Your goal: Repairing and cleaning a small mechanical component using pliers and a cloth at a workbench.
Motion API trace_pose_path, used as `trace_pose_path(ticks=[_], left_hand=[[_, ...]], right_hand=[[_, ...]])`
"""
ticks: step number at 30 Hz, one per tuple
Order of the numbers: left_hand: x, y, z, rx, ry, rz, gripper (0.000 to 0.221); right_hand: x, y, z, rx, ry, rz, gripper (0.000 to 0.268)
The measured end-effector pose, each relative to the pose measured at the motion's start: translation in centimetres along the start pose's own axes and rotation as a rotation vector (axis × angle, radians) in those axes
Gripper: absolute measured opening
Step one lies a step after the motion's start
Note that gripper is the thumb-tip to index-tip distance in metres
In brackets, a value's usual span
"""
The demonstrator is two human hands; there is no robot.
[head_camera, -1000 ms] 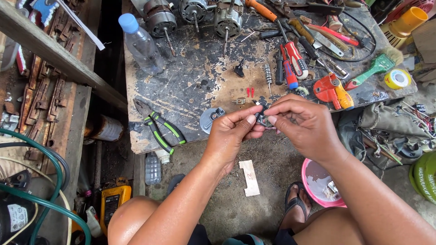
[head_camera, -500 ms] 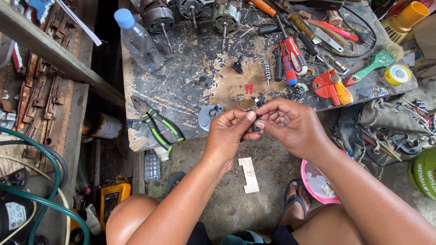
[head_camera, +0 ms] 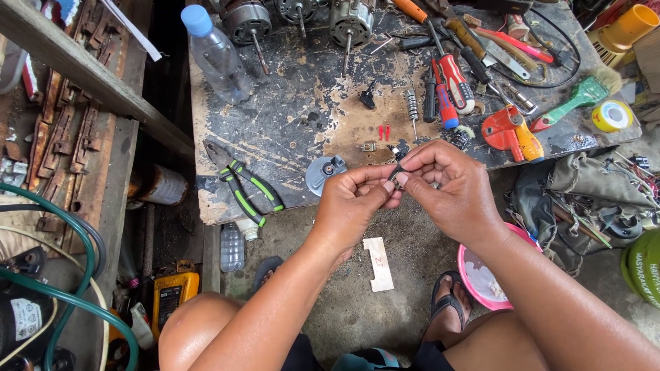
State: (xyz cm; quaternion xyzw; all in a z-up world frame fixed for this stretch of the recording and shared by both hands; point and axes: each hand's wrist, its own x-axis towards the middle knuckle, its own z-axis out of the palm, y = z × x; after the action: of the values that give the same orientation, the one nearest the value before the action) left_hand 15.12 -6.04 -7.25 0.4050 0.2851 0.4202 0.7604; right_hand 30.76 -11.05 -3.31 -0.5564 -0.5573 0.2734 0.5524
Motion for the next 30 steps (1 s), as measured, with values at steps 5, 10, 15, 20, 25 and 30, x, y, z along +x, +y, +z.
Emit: trace_pose_path(ticks=[5,10,15,20,25,30], left_hand=[[0.1,0.6,-0.6,0.052,0.008,0.004,0.027],[0.4,0.5,-2.4,0.162,-0.017,-0.013,0.019],[0.2,1.0,-2.6,0.217,-0.042,0.007,0.021],[-0.1,1.8,-2.8,0.228,-0.082,-0.002,0.022],[-0.2,2.0,-3.3,0.229,-0.099,-0.013,0.027],[0.1,1.6,-4.0,0.316,-0.178,0.059,0.03]], right_hand=[[0.5,-2.0,0.2,-0.086,-0.121,-0.036,0.016],[0.6,-2.9,-0.3,-0.213,-0.331,-0.09,0.023],[0.3,-1.8,-0.2,-0.272,-0.365,-0.107,0.022],[0.1,-1.9,0.0,-0.281,-0.321,-0.11,0.021],[0.0,-2.1,0.2,-0.28,-0.296,-0.11,0.021],[-0.1,-2.0,0.2,-0.282,-0.267,-0.132,0.02]])
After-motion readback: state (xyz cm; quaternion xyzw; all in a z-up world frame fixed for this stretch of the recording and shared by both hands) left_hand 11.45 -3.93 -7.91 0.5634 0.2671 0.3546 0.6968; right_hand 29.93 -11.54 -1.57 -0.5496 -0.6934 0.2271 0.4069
